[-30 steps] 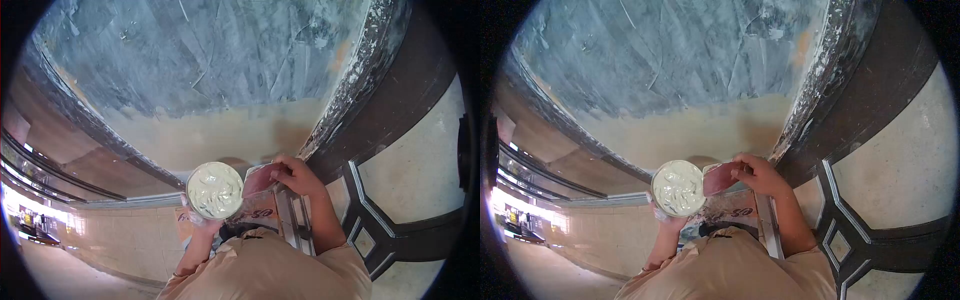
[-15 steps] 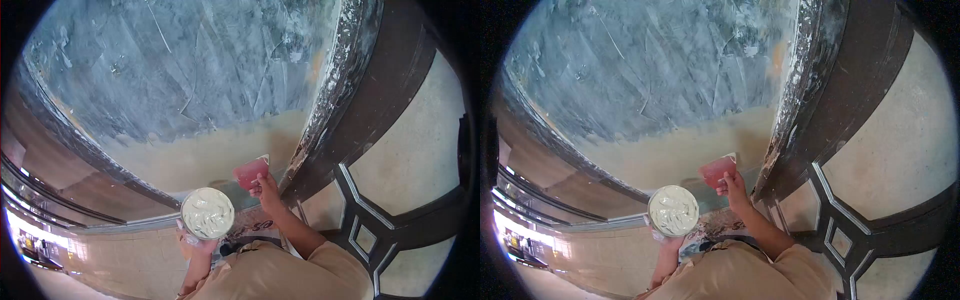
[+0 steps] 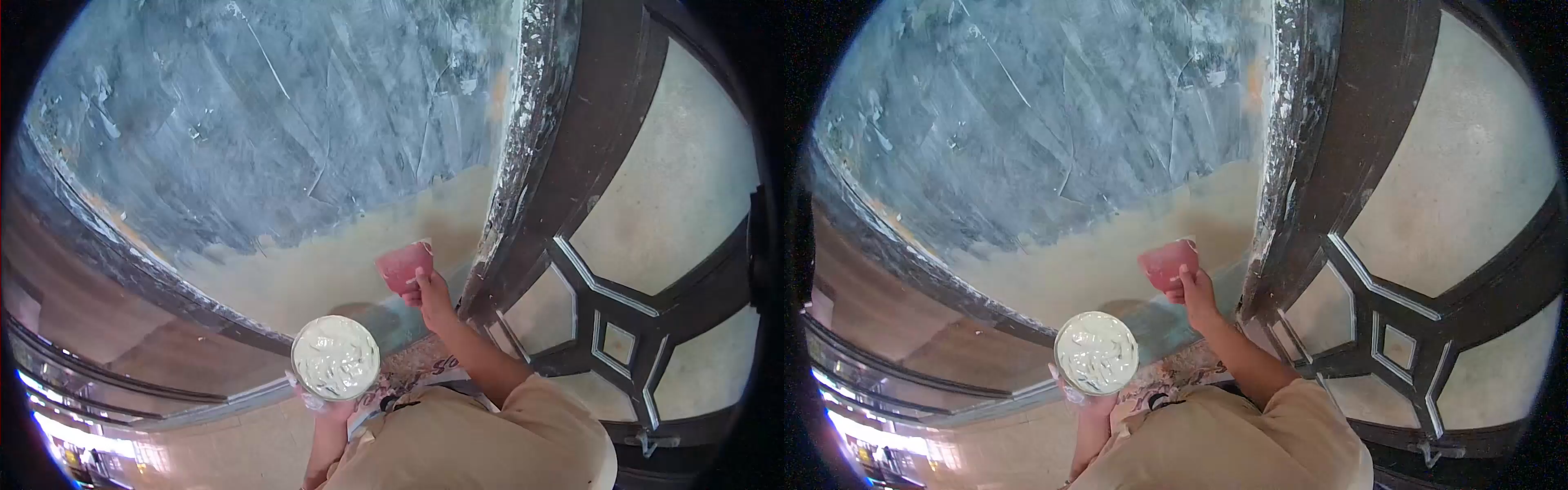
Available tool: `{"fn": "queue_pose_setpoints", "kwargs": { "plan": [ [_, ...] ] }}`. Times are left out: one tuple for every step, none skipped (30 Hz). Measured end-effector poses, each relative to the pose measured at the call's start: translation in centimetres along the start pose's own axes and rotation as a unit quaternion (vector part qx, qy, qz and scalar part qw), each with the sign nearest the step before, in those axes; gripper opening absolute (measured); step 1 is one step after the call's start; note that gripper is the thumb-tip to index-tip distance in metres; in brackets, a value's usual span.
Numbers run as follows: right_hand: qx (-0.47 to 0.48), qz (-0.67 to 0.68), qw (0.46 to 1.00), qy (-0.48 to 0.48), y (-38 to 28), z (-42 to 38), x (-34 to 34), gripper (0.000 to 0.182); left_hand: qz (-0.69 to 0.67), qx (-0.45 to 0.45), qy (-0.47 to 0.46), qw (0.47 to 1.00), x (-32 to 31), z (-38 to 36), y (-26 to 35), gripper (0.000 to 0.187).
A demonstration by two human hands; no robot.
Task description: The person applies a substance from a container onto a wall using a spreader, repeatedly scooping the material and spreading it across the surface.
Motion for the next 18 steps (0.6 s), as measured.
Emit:
{"fn": "queue_pose_setpoints", "kwargs": {
  "plan": [
    [0.007,0.002,1.000,0.002,-0.7,0.0,-0.4,0.034,-0.037,0.023,0.051,0.998,0.7,0.1,-0.3,0.086],
    [0.048,-0.003,0.999,-0.006,-2.9,-0.4,-1.4,0.034,0.023,-0.005,-0.095,0.995,-3.0,0.7,0.7,0.077],
    [0.085,-0.007,0.996,-0.011,-4.9,-1.1,-2.4,0.034,0.022,0.000,-0.096,0.995,-2.5,0.6,0.8,0.077],
    [0.148,-0.028,0.988,-0.024,-7.8,-1.0,-4.0,0.034,0.035,0.000,-0.045,0.998,-0.8,0.7,0.8,0.079],
    [0.150,-0.029,0.988,-0.019,-9.5,-0.5,-4.6,0.034,0.049,0.000,0.005,0.999,0.6,0.7,0.9,0.081],
    [0.153,-0.024,0.987,-0.052,-11.1,0.0,-5.9,0.032,0.026,0.027,0.036,0.999,0.8,0.8,0.7,0.082],
    [0.155,-0.018,0.984,-0.085,-11.8,0.2,-6.8,0.031,0.025,0.030,0.034,0.999,0.6,1.1,0.7,0.082],
    [0.158,-0.018,0.984,-0.083,-11.6,0.3,-6.4,0.031,0.018,0.034,0.024,0.999,0.3,1.3,0.6,0.082],
    [0.140,-0.024,0.989,-0.051,-10.3,0.7,-5.1,0.030,0.011,0.037,0.014,0.999,-0.1,1.5,0.6,0.082],
    [0.121,-0.031,0.992,-0.018,-8.9,1.0,-3.7,0.030,0.030,0.034,0.005,0.999,-0.4,1.5,0.8,0.081],
    [0.124,-0.031,0.992,-0.015,-7.4,0.7,-2.3,0.030,0.029,0.036,0.003,0.999,-0.1,1.5,0.7,0.081],
    [0.081,-0.030,0.996,0.011,-4.6,0.3,-0.2,0.030,0.070,0.023,0.022,0.997,0.8,1.4,1.0,0.081],
    [0.037,-0.029,0.998,0.037,-3.5,-0.4,0.3,0.030,0.111,0.009,0.043,0.993,1.0,1.6,1.4,0.081],
    [0.038,-0.031,0.998,0.036,-3.8,-0.5,0.2,0.030,0.003,0.039,0.020,0.999,-0.2,1.8,0.9,0.081],
    [0.069,-0.014,0.997,0.016,-4.8,-0.7,-0.3,0.030,0.002,0.037,0.019,0.999,-0.2,2.0,0.8,0.081],
    [0.098,0.004,0.995,-0.004,-6.2,-1.3,-1.3,0.030,-0.004,0.029,0.058,0.998,0.7,2.1,0.8,0.081],
    [0.095,0.005,0.995,-0.002,-7.3,-1.2,-2.0,0.030,-0.009,0.023,0.098,0.995,1.6,1.8,0.8,0.081],
    [0.125,-0.025,0.991,-0.027,-9.7,-0.6,-3.4,0.032,0.045,0.034,0.036,0.998,1.1,1.6,1.1,0.081]
  ]
}}
Point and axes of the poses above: each hand's wrist, its own z-axis towards the middle knuckle, its own x-axis out of the back of the hand, y = z × x, the point moved 10 cm from there along z, towards the middle knuckle, and after that the axes turned 11 degrees about z, right-handed, at the moved point
